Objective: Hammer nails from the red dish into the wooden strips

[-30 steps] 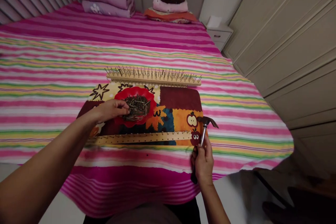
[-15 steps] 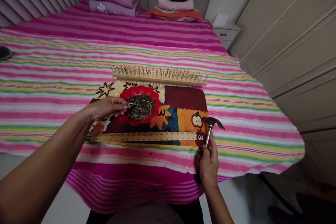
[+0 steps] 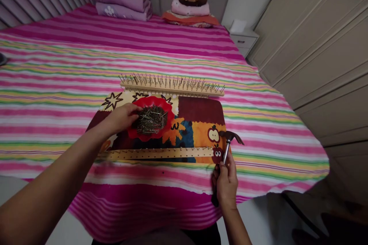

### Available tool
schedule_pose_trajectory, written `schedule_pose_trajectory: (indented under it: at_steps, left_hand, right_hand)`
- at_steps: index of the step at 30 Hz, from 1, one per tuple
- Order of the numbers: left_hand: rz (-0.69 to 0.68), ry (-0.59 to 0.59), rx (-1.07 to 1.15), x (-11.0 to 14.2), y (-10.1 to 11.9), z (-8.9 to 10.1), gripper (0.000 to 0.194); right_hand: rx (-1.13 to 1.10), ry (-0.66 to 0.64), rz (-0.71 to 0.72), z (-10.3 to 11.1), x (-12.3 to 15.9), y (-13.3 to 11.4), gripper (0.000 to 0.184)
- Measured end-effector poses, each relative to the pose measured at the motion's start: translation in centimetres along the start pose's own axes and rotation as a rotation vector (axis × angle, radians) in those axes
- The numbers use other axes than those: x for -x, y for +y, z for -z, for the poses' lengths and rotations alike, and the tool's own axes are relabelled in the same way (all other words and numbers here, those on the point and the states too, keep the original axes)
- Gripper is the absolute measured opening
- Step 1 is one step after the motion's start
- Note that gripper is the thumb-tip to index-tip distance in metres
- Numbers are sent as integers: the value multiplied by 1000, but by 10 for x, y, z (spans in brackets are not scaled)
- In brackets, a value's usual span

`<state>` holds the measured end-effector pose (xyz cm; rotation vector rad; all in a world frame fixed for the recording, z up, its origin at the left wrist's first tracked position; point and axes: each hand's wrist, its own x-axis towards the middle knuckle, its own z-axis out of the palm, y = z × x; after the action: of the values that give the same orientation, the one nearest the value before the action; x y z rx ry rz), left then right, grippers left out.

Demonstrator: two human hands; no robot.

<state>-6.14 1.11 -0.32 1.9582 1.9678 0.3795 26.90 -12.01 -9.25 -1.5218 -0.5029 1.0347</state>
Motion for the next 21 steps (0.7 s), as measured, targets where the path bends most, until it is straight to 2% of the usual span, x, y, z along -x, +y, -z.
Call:
schedule_pose_trajectory:
  at_steps: [3,5,8,11,16,21]
  left_hand:
    - [-106,-37,-261,-1,11,-10,39]
    - [-99,-77,-321,-1,17,-13,35]
    - [-59,-25,-328,-5,23,-14,31]
    - [-105,30,-310,-14,28,-16,30]
    - [-142,-19,-367,-27,33,-23,25]
    - [-138,-38,-377,-26,30,-22,26]
  right_hand:
    - [8,3,5,0,0,0,66]
    - [13,2,4,0,0,0,67]
    - [10,9,0,-1,0,0,67]
    - [9,7,6,-1,-1,1,67]
    - [13,2,23,0,-2,3,66]
    - [12,-9,22,0,-1,3,66]
